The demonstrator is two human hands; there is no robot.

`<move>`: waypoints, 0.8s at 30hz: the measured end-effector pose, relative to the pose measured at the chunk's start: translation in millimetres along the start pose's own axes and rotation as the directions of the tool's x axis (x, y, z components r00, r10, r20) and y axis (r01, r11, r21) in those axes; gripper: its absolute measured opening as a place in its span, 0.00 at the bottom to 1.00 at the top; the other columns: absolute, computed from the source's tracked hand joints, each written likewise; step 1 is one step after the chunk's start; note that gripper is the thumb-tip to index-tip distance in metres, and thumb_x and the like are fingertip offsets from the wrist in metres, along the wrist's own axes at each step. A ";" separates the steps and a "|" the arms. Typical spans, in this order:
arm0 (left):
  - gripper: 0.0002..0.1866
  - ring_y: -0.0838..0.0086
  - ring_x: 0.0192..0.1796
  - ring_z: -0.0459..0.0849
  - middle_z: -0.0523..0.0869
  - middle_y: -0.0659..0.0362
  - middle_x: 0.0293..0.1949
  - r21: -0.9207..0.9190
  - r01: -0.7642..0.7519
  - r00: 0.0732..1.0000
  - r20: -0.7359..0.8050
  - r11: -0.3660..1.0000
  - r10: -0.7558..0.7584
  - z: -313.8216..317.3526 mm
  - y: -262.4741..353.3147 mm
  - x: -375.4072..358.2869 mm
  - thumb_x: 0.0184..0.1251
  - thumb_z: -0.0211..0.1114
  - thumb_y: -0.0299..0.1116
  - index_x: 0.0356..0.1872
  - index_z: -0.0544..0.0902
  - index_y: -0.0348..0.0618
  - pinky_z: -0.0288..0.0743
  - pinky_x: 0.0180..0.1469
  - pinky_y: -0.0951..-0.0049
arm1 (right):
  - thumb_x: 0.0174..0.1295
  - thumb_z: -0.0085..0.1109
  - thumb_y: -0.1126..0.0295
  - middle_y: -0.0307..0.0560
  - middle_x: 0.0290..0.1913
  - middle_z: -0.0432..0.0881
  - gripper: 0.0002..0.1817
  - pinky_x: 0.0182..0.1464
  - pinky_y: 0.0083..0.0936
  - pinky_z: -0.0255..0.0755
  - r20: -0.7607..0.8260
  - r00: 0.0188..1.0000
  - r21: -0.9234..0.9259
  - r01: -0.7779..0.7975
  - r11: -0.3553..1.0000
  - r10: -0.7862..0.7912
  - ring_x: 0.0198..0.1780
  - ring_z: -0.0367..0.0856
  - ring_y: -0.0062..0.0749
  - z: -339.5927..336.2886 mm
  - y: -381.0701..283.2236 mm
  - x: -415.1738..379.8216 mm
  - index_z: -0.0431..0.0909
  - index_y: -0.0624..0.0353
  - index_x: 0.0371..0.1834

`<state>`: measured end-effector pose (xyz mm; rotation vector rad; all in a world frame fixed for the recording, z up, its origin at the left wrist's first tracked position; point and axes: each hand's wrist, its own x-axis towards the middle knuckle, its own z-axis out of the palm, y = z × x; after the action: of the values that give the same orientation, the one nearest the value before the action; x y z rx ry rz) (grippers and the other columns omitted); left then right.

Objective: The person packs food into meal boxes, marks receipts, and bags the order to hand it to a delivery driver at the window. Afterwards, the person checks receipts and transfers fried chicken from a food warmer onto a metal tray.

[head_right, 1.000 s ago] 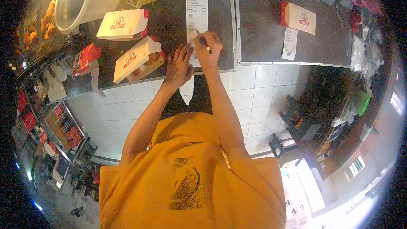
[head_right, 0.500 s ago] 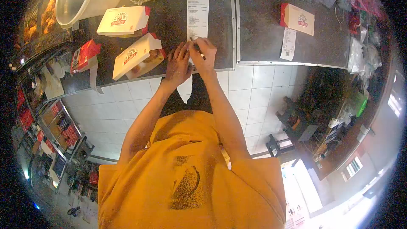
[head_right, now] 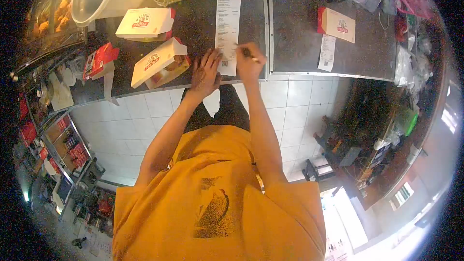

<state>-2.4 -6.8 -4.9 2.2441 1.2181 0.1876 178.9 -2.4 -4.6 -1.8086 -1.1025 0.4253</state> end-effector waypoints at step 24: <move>0.16 0.58 0.49 0.88 0.88 0.46 0.45 -0.425 0.336 0.631 -0.560 0.840 -0.536 -134.8 -149.4 -109.8 0.63 0.66 0.23 0.52 0.84 0.34 0.80 0.54 0.65 | 0.52 0.63 0.73 0.61 0.46 0.86 0.22 0.51 0.40 0.80 0.787 0.577 0.018 0.336 0.942 -0.221 0.46 0.85 0.58 81.9 -125.0 25.7 0.82 0.62 0.53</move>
<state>-225.0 23.7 40.7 1.5734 1.9334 0.9721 74.2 82.0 65.6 -1.5073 -2.0401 1.0305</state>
